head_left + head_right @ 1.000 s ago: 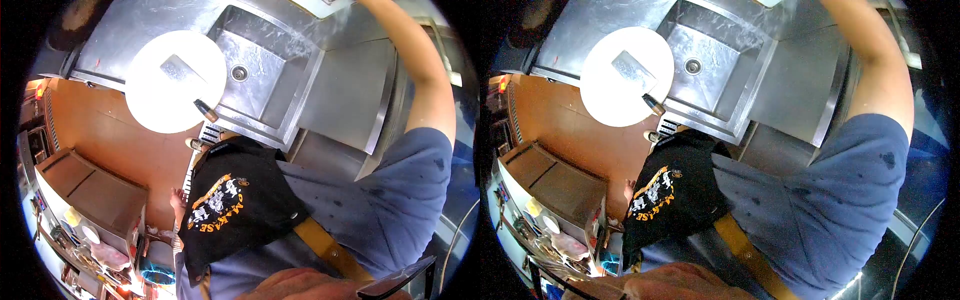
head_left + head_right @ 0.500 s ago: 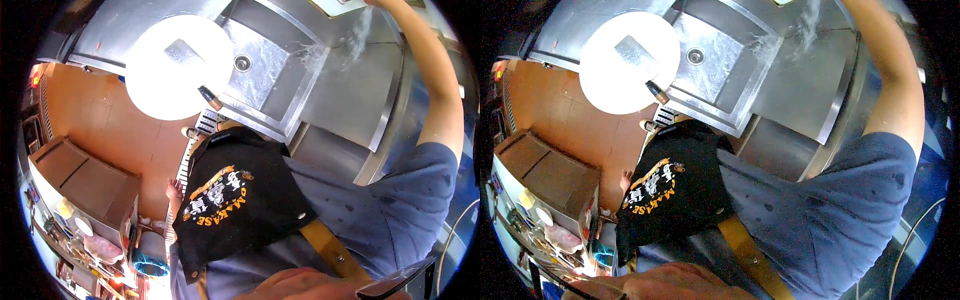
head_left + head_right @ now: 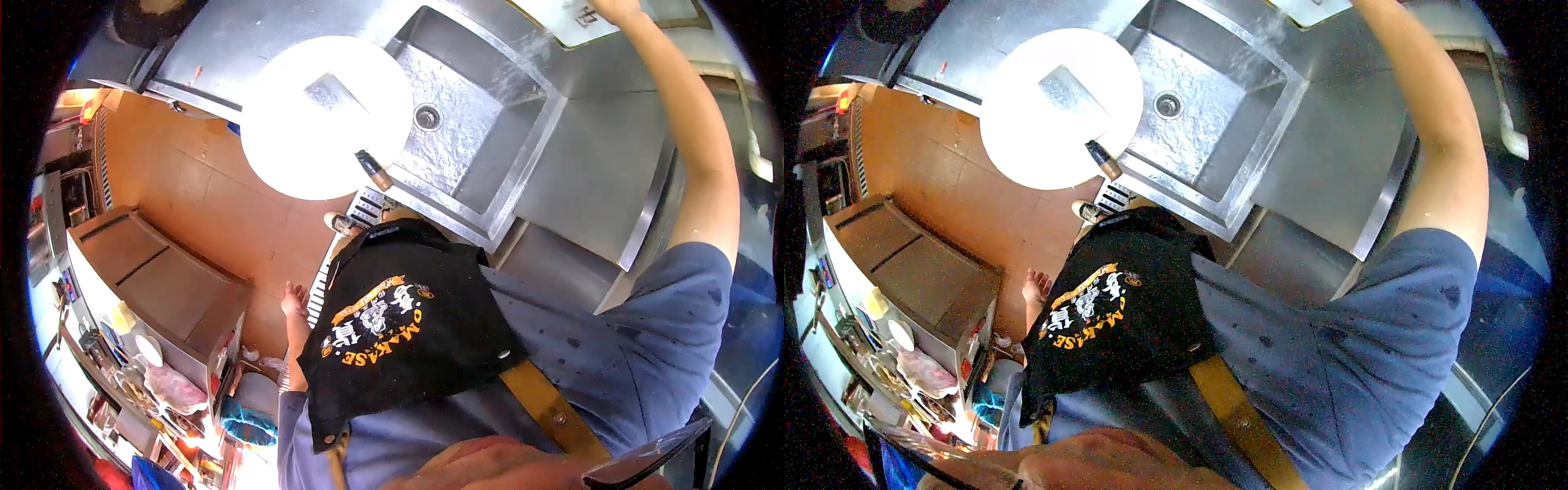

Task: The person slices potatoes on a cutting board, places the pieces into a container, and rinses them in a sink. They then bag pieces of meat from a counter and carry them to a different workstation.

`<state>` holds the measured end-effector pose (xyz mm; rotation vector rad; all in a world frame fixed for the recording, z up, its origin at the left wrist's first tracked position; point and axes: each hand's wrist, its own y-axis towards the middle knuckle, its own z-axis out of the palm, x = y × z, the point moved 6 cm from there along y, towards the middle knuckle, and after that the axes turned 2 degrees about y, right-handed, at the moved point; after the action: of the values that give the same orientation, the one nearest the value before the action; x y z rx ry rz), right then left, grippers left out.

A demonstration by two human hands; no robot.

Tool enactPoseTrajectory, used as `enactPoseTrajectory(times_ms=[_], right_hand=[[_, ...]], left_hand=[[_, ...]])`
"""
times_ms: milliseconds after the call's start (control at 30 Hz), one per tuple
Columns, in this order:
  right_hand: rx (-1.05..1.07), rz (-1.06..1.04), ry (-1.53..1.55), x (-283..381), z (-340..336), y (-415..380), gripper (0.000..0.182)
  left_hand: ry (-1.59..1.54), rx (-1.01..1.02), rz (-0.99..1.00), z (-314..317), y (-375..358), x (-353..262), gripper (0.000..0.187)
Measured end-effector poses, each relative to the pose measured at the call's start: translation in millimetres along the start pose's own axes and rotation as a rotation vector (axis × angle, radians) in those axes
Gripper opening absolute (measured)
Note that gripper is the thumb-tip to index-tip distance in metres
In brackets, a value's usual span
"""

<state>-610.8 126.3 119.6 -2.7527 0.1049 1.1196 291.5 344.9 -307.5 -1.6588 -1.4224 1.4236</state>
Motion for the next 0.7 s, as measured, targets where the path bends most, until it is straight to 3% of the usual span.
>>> enactPoseTrajectory(times_ms=[133,167,267,300,333,533,700], right_hand=[[-0.180,-0.025,0.151,4.9,-17.6,2.9,0.010],[-0.208,-0.020,0.155,7.4,-25.0,5.0,0.010],[-0.312,0.072,0.170,12.4,-36.9,14.3,0.011],[-0.266,0.122,0.207,7.3,-30.3,22.0,0.014],[-0.218,0.169,0.247,3.6,-23.9,29.9,0.029],[-0.279,0.295,0.414,2.8,-40.3,39.0,0.025],[-0.340,0.214,0.323,4.2,-42.8,25.0,0.024]], left_hand=[[-0.008,0.016,0.000,2.1,9.4,6.2,0.051],[-0.077,0.111,-0.055,-12.3,57.6,30.5,0.054],[-0.003,0.041,-0.021,-7.0,45.0,29.8,0.056],[-0.019,0.055,-0.022,-6.1,50.7,33.0,0.056],[0.013,-0.021,-0.021,1.7,26.7,22.2,0.056],[-0.015,-0.039,0.052,6.1,-10.4,-3.5,0.046],[-0.023,-0.056,0.044,8.0,-20.2,-8.0,0.043]])
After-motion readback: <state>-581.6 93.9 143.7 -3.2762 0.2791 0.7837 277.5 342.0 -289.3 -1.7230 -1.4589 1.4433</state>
